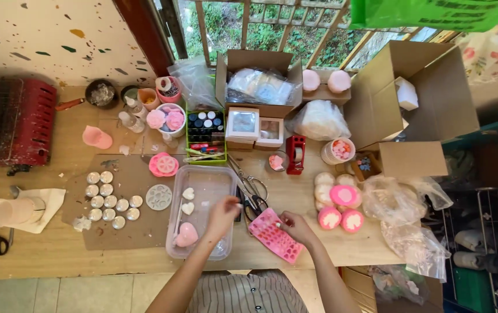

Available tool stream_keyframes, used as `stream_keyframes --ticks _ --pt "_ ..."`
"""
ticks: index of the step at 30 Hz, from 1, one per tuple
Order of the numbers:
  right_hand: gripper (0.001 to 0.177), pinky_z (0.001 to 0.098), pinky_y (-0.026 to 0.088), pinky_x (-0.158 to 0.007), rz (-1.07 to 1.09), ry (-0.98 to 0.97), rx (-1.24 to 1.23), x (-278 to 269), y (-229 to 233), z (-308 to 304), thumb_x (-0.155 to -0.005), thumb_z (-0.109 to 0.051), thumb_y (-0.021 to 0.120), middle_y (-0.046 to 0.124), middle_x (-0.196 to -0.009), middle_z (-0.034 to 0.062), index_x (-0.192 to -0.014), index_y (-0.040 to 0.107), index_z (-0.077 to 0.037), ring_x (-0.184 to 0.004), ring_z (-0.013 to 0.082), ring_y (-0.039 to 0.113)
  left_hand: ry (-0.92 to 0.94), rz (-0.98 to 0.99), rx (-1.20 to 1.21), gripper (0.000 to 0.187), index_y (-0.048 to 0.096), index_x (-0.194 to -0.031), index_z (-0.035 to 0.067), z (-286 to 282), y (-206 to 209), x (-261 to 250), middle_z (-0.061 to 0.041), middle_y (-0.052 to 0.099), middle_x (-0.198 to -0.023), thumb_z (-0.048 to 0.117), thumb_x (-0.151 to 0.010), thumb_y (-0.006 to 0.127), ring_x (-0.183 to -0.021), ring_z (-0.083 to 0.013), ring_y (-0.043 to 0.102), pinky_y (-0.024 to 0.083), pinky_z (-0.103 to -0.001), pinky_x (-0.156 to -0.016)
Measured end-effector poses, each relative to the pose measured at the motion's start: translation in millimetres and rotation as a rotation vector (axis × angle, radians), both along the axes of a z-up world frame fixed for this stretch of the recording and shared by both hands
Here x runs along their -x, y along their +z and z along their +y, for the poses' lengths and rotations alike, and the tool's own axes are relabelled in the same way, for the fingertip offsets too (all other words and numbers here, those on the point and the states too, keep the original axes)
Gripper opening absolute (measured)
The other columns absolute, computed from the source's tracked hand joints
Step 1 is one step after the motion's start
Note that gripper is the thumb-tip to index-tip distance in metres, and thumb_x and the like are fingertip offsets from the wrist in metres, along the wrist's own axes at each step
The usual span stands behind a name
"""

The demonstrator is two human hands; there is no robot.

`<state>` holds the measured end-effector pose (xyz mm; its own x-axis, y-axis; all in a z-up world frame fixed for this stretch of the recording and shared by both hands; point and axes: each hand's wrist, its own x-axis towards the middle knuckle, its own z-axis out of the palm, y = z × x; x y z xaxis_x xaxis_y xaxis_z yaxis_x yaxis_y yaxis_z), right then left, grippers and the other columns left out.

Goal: Manually preparing and assembling small decorative candles and wax shapes.

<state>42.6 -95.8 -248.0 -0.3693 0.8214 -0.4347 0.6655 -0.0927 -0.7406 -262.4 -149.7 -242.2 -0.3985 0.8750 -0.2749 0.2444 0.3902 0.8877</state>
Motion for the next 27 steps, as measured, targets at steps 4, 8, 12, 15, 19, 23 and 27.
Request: stream_keyframes --ticks 4,8,12,15,19,23,27 --pt "0.02 0.0263 0.047 -0.067 0.255 0.049 0.245 -8.0 73.1 3.0 -0.088 -0.015 0.075 0.055 -0.08 -0.0005 -0.088 0.058 -0.005 -0.074 0.0095 0.051 -0.479 -0.101 -0.126 0.054 0.063 -0.129 -0.002 39.4 41.2 -41.4 -0.019 0.069 -0.124 0.022 -0.084 0.08 -0.114 -0.0268 0.065 0.049 -0.034 -0.096" --pt "0.021 0.0254 0.047 -0.069 0.502 0.013 0.289 -1.5 159.3 20.9 -0.095 -0.021 0.072 0.056 -0.083 -0.0046 -0.092 0.058 -0.006 -0.078 0.0074 0.053 -0.858 -0.703 0.116 0.043 0.068 -0.132 0.002 74.0 98.1 -52.1 -0.005 0.073 -0.118 0.025 -0.096 0.067 -0.109 -0.0128 0.064 0.05 -0.028 -0.095" --pt "0.02 0.0255 0.046 -0.067 0.488 -0.059 0.142 5.5 232.3 33.9 -0.096 -0.023 0.07 0.059 -0.082 -0.0033 -0.094 0.061 -0.006 -0.076 0.0077 0.054 -0.819 -0.824 0.068 0.041 0.069 -0.127 -0.001 82.5 171.2 -49.3 -0.004 0.072 -0.11 0.03 -0.1 0.067 -0.1 -0.0104 0.064 0.052 -0.027 -0.09" --pt "0.02 0.026 0.045 -0.065 0.383 -0.087 -0.046 13.5 266.1 34.2 -0.096 -0.023 0.07 0.06 -0.08 -0.0013 -0.093 0.061 -0.006 -0.074 0.0087 0.053 -0.59 -0.925 0.04 0.041 0.07 -0.121 -0.007 78.3 201.1 -54.8 -0.007 0.07 -0.103 0.029 -0.1 0.073 -0.091 -0.0125 0.063 0.053 -0.029 -0.08" --pt "0.021 0.0258 0.047 -0.071 0.284 -0.162 -0.6 39.4 314.0 18.7 -0.098 -0.022 0.069 0.061 -0.087 0.0021 -0.095 0.061 -0.003 -0.081 0.012 0.056 -0.464 -0.943 -0.051 0.035 0.07 -0.117 -0.001 73.9 240.1 -70.6 -0.002 0.074 -0.1 0.023 -0.092 0.075 -0.086 -0.0071 0.066 0.055 -0.025 -0.075" --pt "0.036 0.0259 0.049 -0.065 0.284 -0.461 -0.64 38.5 291.0 -4.2 -0.106 -0.032 0.058 0.064 -0.081 0.0067 -0.089 0.062 -0.001 -0.075 0.015 0.06 -0.338 -0.766 -0.179 0.024 0.078 -0.107 -0.001 72.6 253.8 -80.2 -0.001 0.075 -0.088 0.016 -0.09 0.077 -0.076 -0.0056 0.064 0.052 -0.023 -0.066" --pt "0.05 0.0266 0.048 -0.053 0.497 -0.554 -0.095 49.2 274.3 -2.1 -0.106 -0.04 0.046 0.066 -0.064 0.0064 -0.081 0.065 -0.001 -0.056 0.0137 0.059 -0.308 -0.62 -0.231 0.021 0.08 -0.104 -0.001 67.9 251.3 -87.6 -0.001 0.073 -0.081 0.015 -0.09 0.08 -0.071 -0.0052 0.059 0.049 -0.023 -0.062"
